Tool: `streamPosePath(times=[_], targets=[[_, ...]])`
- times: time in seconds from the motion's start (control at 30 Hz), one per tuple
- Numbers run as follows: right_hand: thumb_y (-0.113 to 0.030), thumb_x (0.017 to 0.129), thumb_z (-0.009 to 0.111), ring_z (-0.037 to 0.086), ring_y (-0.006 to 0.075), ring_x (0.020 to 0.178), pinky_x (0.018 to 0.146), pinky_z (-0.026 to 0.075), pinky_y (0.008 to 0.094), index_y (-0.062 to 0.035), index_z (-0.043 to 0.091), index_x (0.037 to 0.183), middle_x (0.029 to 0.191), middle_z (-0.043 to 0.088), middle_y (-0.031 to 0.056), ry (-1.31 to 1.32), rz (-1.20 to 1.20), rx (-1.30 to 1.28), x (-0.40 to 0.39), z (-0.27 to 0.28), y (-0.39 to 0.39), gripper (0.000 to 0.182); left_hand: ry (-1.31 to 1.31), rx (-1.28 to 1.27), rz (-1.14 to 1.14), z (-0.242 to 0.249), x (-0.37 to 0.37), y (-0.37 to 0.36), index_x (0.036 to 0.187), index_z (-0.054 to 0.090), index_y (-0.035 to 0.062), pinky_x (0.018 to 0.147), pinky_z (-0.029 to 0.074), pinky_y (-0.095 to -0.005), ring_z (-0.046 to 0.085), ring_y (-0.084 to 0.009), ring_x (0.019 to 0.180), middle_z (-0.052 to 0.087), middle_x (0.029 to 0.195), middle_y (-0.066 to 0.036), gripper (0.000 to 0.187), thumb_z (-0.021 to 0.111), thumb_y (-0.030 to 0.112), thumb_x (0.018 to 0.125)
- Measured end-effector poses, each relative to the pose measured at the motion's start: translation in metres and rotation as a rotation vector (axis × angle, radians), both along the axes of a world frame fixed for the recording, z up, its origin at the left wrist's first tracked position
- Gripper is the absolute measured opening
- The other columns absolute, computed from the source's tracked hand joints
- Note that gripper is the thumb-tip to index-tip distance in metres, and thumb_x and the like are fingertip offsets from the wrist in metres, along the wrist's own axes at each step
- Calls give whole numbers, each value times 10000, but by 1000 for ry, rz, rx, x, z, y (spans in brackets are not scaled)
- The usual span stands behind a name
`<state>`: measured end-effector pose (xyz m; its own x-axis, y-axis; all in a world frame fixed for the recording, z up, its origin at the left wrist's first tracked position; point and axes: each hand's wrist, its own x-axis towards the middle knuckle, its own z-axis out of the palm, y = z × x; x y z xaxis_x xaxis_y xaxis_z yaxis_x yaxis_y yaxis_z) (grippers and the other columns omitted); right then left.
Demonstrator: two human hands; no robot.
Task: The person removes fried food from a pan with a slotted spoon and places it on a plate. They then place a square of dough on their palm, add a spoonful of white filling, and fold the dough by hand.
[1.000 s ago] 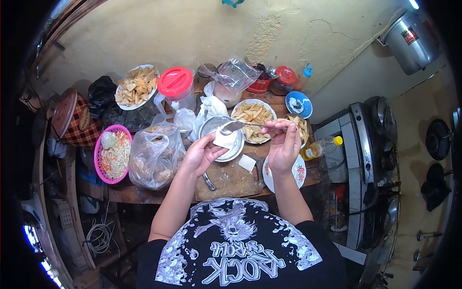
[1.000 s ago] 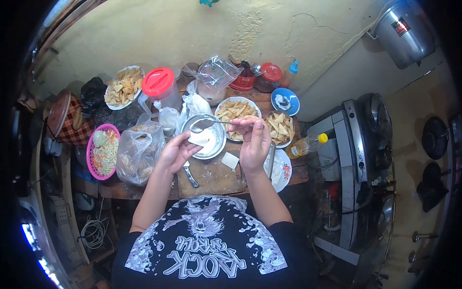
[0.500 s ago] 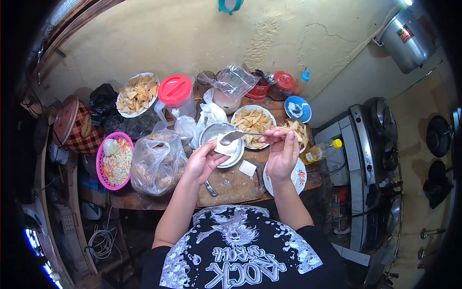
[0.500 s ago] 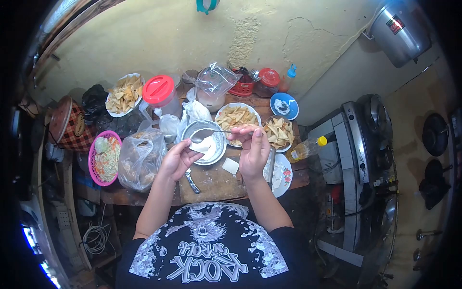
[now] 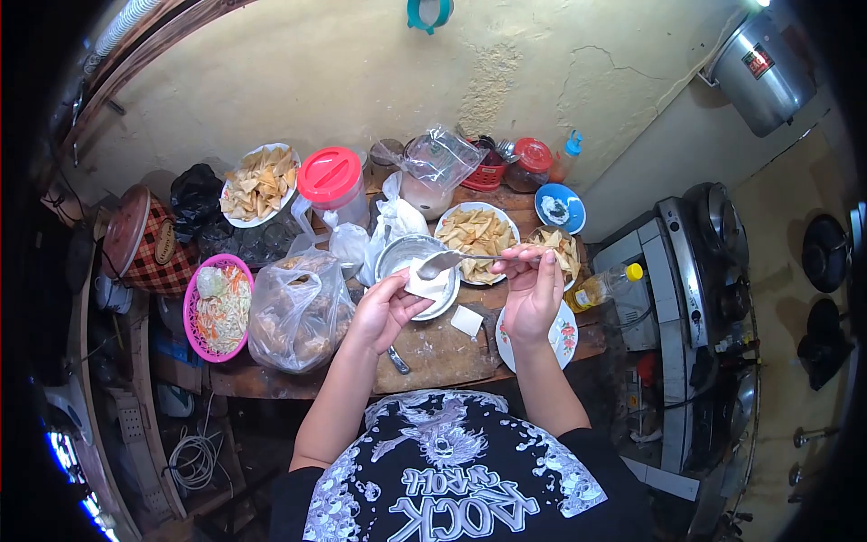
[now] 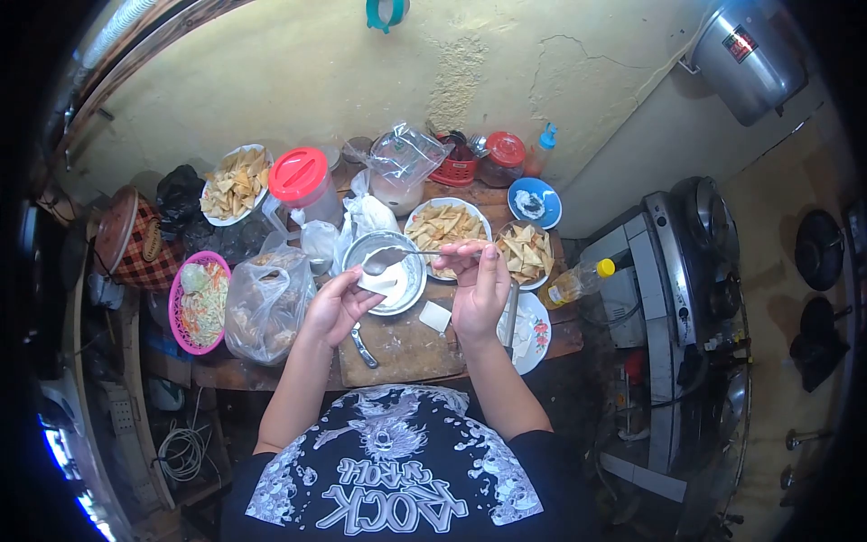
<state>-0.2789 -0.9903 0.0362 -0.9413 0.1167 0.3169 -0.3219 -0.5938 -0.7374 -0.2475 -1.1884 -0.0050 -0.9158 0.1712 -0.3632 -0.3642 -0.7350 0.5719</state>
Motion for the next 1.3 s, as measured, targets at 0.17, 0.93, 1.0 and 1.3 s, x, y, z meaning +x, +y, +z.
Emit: streamPosePath(times=[0.17, 0.93, 1.0, 1.3], targets=[[-246, 986, 308, 599, 223, 731, 713, 500, 349, -5, 508, 868, 859, 598, 158, -2, -3, -2, 0, 1, 1, 334, -4, -12, 3, 2, 1, 2, 1175, 464, -44, 872, 503, -392, 569, -272, 1054, 567, 1124, -168, 322, 428, 158, 926], [-236, 979, 303, 598, 226, 757, 722, 497, 348, 1, 506, 873, 866, 594, 162, 24, -14, 13, 3, 6, 0, 330, -22, -38, 5, 0, 3, 2, 1202, 446, -74, 895, 487, -421, 573, -277, 1048, 559, 1146, -188, 353, 397, 147, 931], [-234, 978, 299, 597, 224, 754, 720, 498, 348, 0, 506, 873, 867, 594, 162, 22, -15, 12, 5, 6, -1, 330, -30, -41, 13, -2, 5, 1, 1202, 446, -76, 895, 487, -420, 573, -276, 1047, 558, 1147, -189, 354, 400, 147, 930], [-232, 975, 296, 592, 226, 738, 716, 500, 348, -1, 502, 873, 862, 593, 162, 12, -4, 10, 8, 6, -4, 326, -36, -39, 22, -4, 9, -1, 1204, 446, -74, 886, 493, -410, 576, -264, 1041, 565, 1135, -179, 356, 406, 148, 928]])
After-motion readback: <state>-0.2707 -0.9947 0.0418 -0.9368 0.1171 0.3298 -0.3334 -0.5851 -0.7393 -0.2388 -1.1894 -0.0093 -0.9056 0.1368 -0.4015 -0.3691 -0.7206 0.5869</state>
